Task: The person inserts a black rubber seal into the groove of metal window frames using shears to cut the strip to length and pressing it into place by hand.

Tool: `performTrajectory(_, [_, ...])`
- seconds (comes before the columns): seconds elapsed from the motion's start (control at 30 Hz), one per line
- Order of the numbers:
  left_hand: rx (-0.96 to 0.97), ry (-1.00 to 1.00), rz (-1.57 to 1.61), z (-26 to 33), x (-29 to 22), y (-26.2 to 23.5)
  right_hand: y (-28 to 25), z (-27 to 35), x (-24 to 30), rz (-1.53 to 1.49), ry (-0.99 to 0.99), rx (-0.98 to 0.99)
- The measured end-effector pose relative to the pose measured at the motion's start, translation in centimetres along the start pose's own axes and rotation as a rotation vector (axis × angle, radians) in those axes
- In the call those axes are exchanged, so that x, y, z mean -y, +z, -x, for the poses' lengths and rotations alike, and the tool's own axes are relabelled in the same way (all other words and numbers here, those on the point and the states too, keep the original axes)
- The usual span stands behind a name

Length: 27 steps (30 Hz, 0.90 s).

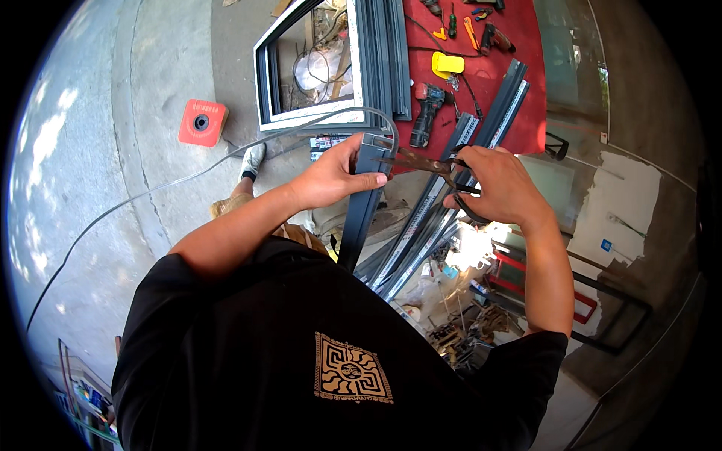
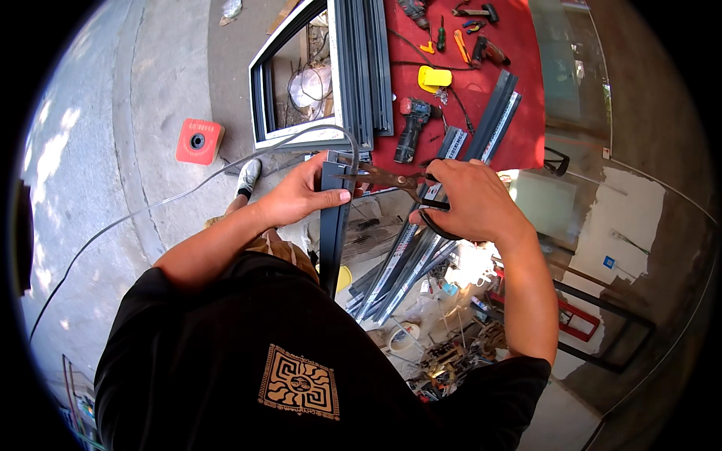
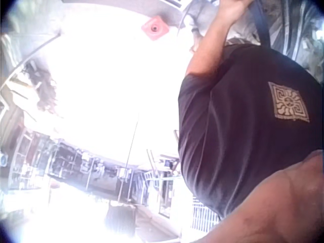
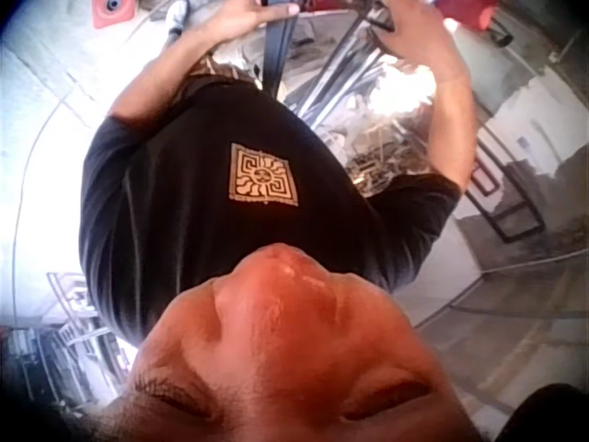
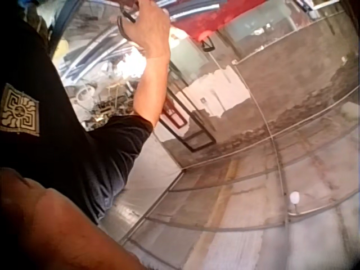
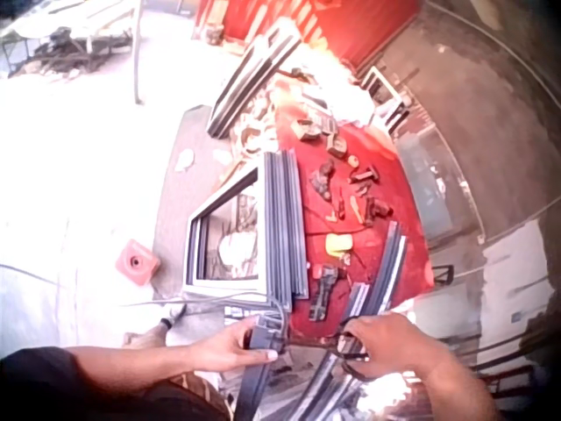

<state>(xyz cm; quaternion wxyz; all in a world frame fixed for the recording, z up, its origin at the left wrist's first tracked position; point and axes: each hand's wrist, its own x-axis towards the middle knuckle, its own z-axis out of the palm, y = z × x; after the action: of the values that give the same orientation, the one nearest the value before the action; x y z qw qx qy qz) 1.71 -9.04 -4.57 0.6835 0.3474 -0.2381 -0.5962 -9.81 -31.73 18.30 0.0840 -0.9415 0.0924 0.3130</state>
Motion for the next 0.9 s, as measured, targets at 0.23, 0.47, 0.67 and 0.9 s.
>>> performTrajectory(0.23, [0.008,0.038,-0.002,0.0,0.2,-0.2,-1.7,-0.1,0.5,-0.006,0.037,0.051])
performTrajectory(0.47, [-0.012,0.019,-0.066,0.3,-0.9,0.5,-1.7,-0.9,1.4,0.06,-0.011,0.048])
performTrajectory(0.67, [-0.072,0.07,-0.084,0.4,-0.4,1.0,-2.0,-1.5,1.6,0.12,-0.038,0.035])
performTrajectory(0.9, [-0.078,0.152,0.1,0.6,0.2,1.3,-2.2,-1.8,1.1,0.105,-0.064,0.048])
